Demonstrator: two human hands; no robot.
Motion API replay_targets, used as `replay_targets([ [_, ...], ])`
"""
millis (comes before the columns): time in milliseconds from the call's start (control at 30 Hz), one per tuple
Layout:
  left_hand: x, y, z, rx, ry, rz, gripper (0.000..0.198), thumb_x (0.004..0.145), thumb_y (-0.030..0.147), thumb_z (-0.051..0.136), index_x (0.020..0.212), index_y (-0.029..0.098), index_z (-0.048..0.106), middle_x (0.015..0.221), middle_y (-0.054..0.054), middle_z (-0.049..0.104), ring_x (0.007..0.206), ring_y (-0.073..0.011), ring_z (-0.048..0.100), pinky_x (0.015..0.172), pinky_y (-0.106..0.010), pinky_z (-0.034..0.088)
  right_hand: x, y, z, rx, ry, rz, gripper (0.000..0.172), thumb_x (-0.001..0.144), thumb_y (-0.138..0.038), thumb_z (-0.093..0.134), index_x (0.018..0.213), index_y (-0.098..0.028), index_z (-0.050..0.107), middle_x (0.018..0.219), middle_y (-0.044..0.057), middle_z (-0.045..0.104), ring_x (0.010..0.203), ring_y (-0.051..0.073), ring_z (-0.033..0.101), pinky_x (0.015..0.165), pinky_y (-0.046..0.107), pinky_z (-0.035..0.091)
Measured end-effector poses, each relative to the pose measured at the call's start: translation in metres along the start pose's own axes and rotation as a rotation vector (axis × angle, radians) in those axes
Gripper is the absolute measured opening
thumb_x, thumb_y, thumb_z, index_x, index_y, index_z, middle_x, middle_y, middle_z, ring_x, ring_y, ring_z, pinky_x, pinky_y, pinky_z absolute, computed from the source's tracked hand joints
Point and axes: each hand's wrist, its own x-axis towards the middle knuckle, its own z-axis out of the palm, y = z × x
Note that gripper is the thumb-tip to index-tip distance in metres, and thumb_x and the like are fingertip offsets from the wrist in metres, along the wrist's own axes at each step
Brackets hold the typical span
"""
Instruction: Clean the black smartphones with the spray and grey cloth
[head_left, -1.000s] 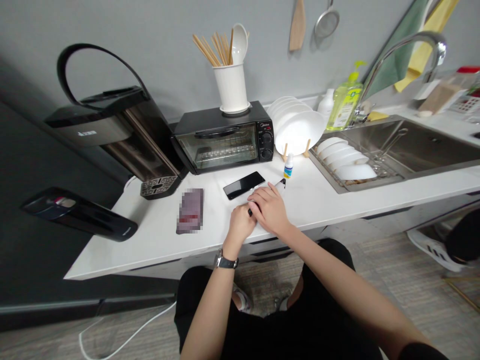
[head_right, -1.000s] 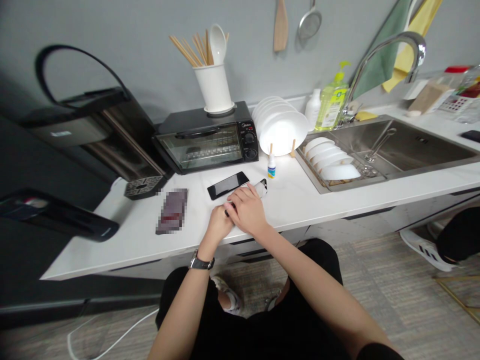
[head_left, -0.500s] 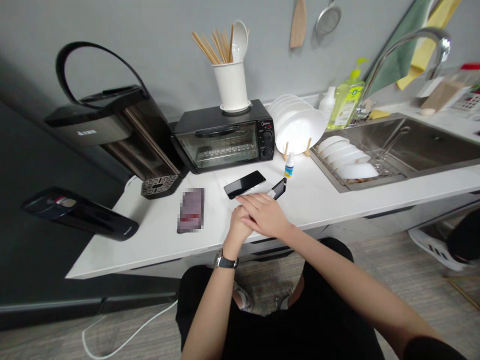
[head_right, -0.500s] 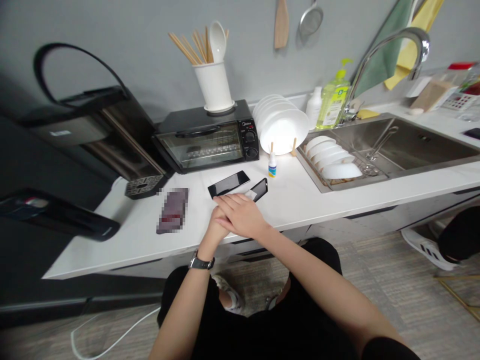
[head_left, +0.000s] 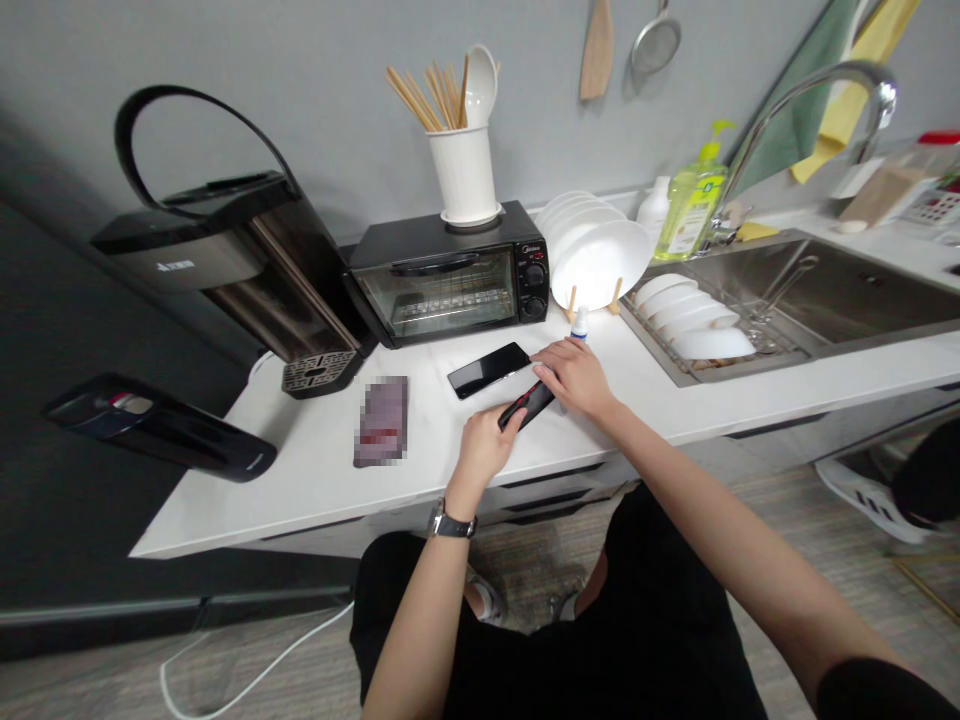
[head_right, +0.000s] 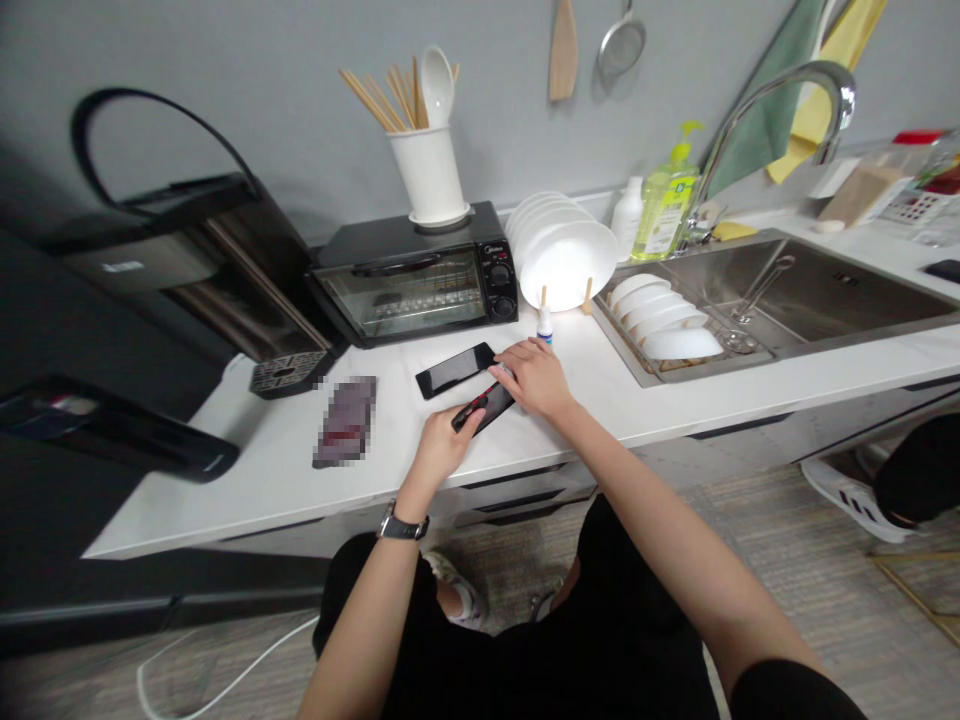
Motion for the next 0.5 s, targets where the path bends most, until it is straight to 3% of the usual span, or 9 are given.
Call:
replay_targets([
  [133,0.001,0.001,-0.001,0.002,-0.006,-0.017,0.031,0.103,0.037,0.055,0.098,0.018,0.08,0.087,-0.006,0.08,0.072,-0.0185,0.067,0.065,-0.026,0.042,0.002,-0.002,0.005,0.069,0.06,0.074,0.043,0.109,-0.041,0.038,0.111,-0.021,0.076,0.132,0.009,0.07,0.125,0.027,0.058,0.116,0.05,0.034],
  [300,0.001,0.001,0.0,-0.014,-0.009,-0.021,0.032,0.103,0.038,0.054,0.104,0.02,0.08,0.093,-0.005,0.081,0.079,-0.0198,0.07,0.067,-0.025,0.044,-0.001,-0.02,0.014,0.101,0.142,0.166,0.044,0.109,-0.041,0.036,0.105,-0.021,0.076,0.113,0.008,0.076,0.126,0.029,0.059,0.123,0.056,0.025],
  [500,-0.001,0.004,-0.001,-0.033,-0.014,0.015,0.032,0.104,0.038,0.054,0.105,0.02,0.08,0.097,-0.006,0.081,0.081,-0.0206,0.071,0.07,-0.026,0.046,-0.009,-0.032,0.009,0.062,0.197,0.205,0.041,0.108,-0.039,0.042,0.098,-0.021,0.078,0.103,0.007,0.078,0.132,0.032,0.056,0.126,0.061,0.015],
])
